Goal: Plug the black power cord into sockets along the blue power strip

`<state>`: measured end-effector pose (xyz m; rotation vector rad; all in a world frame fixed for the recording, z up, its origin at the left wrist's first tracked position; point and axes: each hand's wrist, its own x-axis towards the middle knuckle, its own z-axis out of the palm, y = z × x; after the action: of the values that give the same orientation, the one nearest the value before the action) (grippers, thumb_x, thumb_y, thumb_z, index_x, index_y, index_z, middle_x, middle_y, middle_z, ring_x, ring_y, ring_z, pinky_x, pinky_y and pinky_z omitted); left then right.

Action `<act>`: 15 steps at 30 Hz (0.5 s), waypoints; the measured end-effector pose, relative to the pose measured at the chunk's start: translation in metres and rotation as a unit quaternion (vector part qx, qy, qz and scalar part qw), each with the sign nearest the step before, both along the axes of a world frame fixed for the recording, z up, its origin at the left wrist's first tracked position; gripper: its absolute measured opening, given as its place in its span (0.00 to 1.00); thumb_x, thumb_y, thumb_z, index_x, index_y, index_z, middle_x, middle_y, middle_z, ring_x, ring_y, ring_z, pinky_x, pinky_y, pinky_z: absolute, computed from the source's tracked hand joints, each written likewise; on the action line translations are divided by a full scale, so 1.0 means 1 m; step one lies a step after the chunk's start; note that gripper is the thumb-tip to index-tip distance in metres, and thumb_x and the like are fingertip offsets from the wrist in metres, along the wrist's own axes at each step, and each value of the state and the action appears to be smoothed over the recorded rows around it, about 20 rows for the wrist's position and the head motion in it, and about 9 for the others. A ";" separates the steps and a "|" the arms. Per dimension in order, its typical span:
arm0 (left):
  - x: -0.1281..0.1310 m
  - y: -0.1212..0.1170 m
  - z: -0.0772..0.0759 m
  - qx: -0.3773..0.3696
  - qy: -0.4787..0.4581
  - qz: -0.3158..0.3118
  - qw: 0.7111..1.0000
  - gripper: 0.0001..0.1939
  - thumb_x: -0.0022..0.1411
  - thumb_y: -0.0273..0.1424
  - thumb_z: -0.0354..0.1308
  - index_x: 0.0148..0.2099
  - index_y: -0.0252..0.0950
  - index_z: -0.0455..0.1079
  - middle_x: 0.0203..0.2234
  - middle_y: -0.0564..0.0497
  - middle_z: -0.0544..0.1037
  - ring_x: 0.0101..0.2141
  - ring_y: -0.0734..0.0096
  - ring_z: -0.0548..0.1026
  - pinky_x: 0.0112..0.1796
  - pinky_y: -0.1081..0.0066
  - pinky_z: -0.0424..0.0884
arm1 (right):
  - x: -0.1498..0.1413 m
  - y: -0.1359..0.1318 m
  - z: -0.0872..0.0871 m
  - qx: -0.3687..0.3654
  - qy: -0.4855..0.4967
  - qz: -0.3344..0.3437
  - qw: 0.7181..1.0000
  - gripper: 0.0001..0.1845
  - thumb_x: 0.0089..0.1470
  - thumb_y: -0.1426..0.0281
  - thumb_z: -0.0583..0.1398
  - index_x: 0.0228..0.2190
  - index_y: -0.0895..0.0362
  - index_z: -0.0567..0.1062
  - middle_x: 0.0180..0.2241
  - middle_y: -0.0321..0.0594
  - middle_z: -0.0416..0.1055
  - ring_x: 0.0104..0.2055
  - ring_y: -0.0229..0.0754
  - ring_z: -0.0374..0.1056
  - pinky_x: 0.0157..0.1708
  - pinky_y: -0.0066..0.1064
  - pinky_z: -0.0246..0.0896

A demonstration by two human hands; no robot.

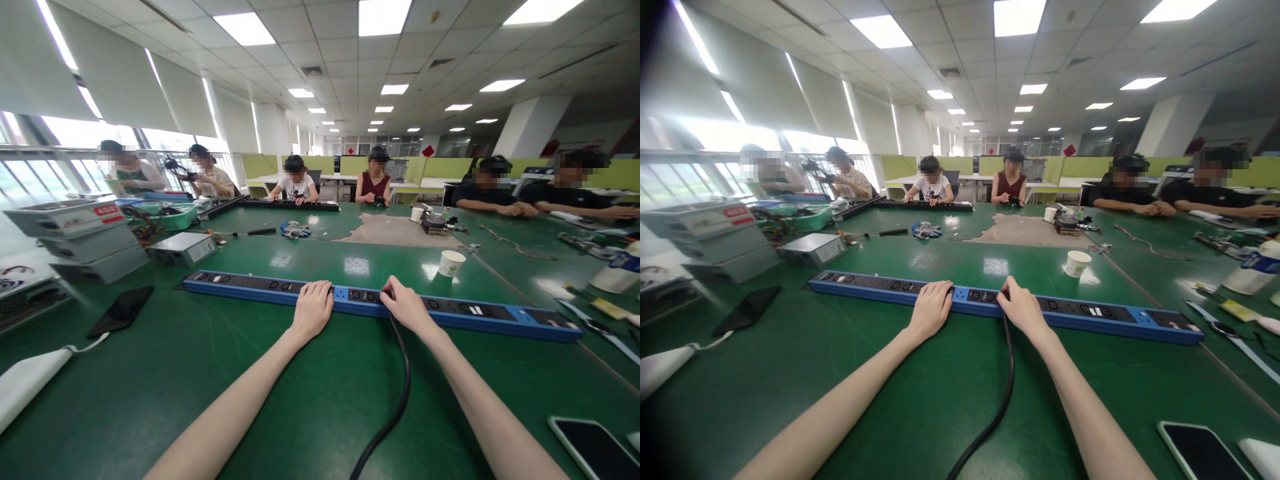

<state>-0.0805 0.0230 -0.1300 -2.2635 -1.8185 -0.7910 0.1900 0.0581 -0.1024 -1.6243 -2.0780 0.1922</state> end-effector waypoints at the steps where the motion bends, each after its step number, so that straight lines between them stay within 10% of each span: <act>1: 0.000 0.000 -0.001 0.002 -0.001 0.000 1.000 0.24 0.77 0.32 0.40 0.66 0.40 0.69 0.64 0.46 0.73 0.65 0.64 0.66 0.68 0.62 0.53 | 0.000 0.000 0.000 -0.003 0.001 0.001 1.000 0.08 0.64 0.59 0.54 0.39 0.50 0.68 0.29 0.35 0.74 0.31 0.42 0.70 0.32 0.30 0.49; 15: -0.012 0.027 -0.029 0.137 -0.019 -0.052 0.989 0.18 0.76 0.32 0.48 0.63 0.41 0.70 0.58 0.45 0.78 0.60 0.57 0.73 0.65 0.52 0.63 | 0.001 0.005 0.004 -0.011 0.016 0.012 1.000 0.09 0.64 0.58 0.53 0.38 0.50 0.66 0.29 0.34 0.74 0.30 0.40 0.69 0.31 0.29 0.46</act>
<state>-0.0924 0.0498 -0.1590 -2.1903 -1.5083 -1.0362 0.1906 0.0631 -0.0983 -1.5987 -2.0787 0.2494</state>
